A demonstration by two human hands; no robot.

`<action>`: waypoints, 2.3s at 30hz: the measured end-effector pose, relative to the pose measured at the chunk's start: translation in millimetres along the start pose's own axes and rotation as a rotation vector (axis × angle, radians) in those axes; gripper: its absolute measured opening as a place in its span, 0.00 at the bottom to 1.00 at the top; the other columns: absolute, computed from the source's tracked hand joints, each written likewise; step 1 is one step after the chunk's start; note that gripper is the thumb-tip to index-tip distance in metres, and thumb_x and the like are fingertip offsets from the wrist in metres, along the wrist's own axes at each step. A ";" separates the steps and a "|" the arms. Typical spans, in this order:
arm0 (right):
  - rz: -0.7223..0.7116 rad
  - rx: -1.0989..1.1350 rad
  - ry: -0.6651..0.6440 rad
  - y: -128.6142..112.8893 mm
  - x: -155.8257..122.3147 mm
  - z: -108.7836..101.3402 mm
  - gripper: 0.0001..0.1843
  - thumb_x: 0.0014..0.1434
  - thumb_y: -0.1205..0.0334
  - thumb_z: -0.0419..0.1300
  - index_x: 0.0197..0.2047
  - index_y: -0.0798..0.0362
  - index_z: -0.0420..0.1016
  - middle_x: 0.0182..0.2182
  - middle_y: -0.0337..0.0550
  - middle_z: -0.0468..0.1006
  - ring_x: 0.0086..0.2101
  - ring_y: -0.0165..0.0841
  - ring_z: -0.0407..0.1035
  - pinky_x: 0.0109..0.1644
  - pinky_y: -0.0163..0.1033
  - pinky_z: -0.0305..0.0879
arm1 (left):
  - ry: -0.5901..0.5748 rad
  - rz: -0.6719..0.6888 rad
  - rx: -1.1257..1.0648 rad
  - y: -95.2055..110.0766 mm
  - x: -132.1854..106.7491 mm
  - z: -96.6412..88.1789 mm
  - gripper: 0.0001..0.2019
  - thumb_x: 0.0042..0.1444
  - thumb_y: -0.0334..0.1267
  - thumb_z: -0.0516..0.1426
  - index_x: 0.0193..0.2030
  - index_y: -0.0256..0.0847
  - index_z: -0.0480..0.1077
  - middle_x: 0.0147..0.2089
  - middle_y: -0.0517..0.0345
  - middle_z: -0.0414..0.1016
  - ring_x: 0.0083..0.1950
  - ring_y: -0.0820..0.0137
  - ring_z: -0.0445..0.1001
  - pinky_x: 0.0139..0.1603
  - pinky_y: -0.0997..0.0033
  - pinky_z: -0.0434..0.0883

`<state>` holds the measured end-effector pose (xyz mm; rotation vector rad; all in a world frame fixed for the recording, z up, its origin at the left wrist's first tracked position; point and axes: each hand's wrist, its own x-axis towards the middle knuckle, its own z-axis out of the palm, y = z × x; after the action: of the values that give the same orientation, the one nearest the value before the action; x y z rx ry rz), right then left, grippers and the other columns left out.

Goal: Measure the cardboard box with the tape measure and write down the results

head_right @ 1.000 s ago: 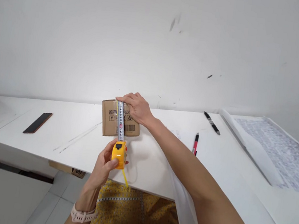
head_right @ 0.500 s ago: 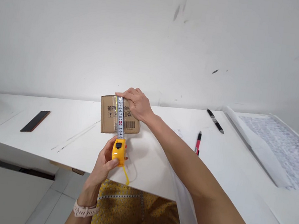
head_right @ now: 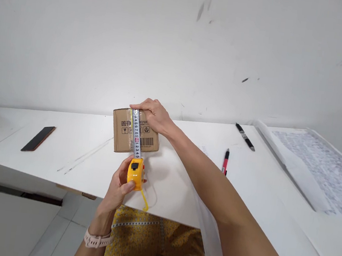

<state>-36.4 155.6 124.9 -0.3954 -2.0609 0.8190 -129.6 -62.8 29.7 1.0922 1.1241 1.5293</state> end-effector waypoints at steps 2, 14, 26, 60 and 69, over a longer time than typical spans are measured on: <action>0.013 0.020 -0.012 -0.6 1.3 -0.6 0.21 0.70 0.62 0.47 0.47 0.45 0.83 0.41 0.44 0.76 0.42 0.34 0.67 0.50 0.47 0.66 | 0.004 0.000 -0.002 -0.2 -0.1 0.8 0.36 0.48 0.50 0.67 0.63 0.45 0.63 0.52 0.49 0.72 0.47 0.60 0.72 0.44 0.60 0.75; 0.012 -0.046 0.001 -2.8 -0.9 0.1 0.22 0.70 0.63 0.45 0.49 0.44 0.82 0.39 0.43 0.76 0.42 0.35 0.66 0.51 0.48 0.66 | 0.011 0.006 -0.014 -2.3 0.3 0.7 0.37 0.47 0.49 0.68 0.63 0.45 0.63 0.52 0.49 0.73 0.48 0.61 0.72 0.46 0.62 0.76; -0.163 -0.480 0.104 -12.1 -49.9 28.0 0.22 0.67 0.68 0.43 0.55 0.49 0.75 0.47 0.49 0.77 0.46 0.43 0.65 0.54 0.52 0.64 | 0.125 -0.001 -0.124 20.6 -63.8 3.0 0.46 0.38 0.59 0.69 0.65 0.47 0.65 0.52 0.47 0.76 0.47 0.48 0.77 0.44 0.51 0.79; 0.805 -0.479 0.358 21.3 -198.7 -168.0 0.18 0.64 0.46 0.53 0.39 0.52 0.74 0.30 0.44 0.79 0.32 0.37 0.72 0.36 0.42 0.64 | -0.434 0.329 0.449 13.6 95.3 178.9 0.58 0.43 0.34 0.69 0.76 0.50 0.40 0.63 0.46 0.67 0.50 0.61 0.71 0.48 0.64 0.70; 0.795 -0.724 -0.155 55.3 -194.7 -156.9 0.18 0.62 0.64 0.52 0.54 0.53 0.73 0.39 0.51 0.82 0.41 0.43 0.74 0.42 0.43 0.64 | -0.697 0.249 1.143 -17.9 100.8 156.9 0.47 0.46 0.40 0.65 0.73 0.42 0.51 0.54 0.45 0.74 0.51 0.49 0.72 0.48 0.54 0.69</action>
<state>203.1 154.0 34.5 -1.6636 -2.3026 0.4973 6.4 63.4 55.5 2.3491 1.3543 0.4238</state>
